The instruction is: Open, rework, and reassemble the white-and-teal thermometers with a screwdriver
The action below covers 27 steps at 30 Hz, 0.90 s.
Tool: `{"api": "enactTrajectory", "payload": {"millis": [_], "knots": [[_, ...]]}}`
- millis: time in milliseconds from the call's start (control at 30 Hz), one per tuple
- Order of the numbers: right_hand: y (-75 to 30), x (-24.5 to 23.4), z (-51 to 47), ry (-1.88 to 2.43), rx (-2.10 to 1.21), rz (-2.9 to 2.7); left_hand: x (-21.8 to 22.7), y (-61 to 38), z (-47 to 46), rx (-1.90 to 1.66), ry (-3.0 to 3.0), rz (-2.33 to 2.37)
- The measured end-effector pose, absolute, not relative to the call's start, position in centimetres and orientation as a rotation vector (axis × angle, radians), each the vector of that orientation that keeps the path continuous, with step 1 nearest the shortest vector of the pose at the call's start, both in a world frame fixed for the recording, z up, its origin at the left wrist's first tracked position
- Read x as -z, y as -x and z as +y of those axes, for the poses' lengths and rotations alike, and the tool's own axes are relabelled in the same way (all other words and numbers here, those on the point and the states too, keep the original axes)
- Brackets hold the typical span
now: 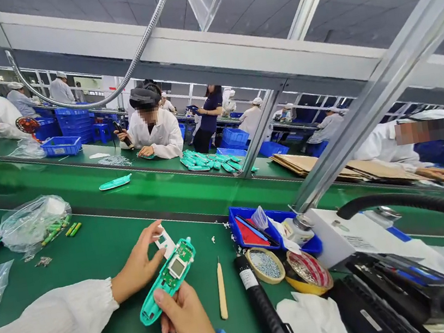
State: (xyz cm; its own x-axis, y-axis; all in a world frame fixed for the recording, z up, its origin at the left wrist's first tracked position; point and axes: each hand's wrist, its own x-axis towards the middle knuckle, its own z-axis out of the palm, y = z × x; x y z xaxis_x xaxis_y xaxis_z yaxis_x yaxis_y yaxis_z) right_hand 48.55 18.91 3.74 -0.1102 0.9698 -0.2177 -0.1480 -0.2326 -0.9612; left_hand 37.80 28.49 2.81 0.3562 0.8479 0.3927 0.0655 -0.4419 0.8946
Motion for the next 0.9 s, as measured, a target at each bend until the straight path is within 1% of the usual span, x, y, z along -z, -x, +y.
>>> {"api": "enactTrajectory", "payload": {"millis": [100, 167, 300, 467, 533, 567, 667, 767, 833, 900], "knots": [[-48.9, -3.4, 18.7, 1.320, -1.440, -1.076, -3.5, -37.5, 26.8, -0.848, -1.208, 0.679], [-48.9, -3.2, 18.5, 1.344, -1.445, -1.102, -4.2, -37.4, 25.6, -0.695, -1.043, 0.600], [-48.6, -2.9, 18.3, 1.355, -1.496, -1.145, -5.3, -37.5, 24.3, -0.616, -0.934, 0.620], [-48.9, -2.8, 17.7, 1.480, -1.499, -1.327, -5.2, -37.6, 24.1, -0.570, -0.865, 0.726], [-49.9, -2.8, 17.2, 1.582, -1.345, -1.425, -5.0, -37.5, 24.2, -0.568, -0.857, 0.747], [-50.6, -2.9, 17.1, 1.640, -1.211, -1.450, -5.0, -37.4, 24.2, -0.549, -0.864, 0.755], [-53.6, -3.2, 17.1, 1.821, -0.689, -1.482, -4.8, -37.1, 24.1, -0.436, -0.903, 0.762], [-56.2, -3.4, 18.1, 2.035, -0.206, -1.666, -4.8, -37.0, 23.8, -0.357, -0.935, 0.776], [-57.2, -3.4, 18.9, 2.192, -0.053, -1.809, -4.9, -36.9, 23.6, -0.319, -0.980, 0.806], [-57.4, -3.4, 19.4, 2.324, -0.087, -1.881, -4.9, -37.0, 23.5, -0.281, -1.036, 0.832]]}}
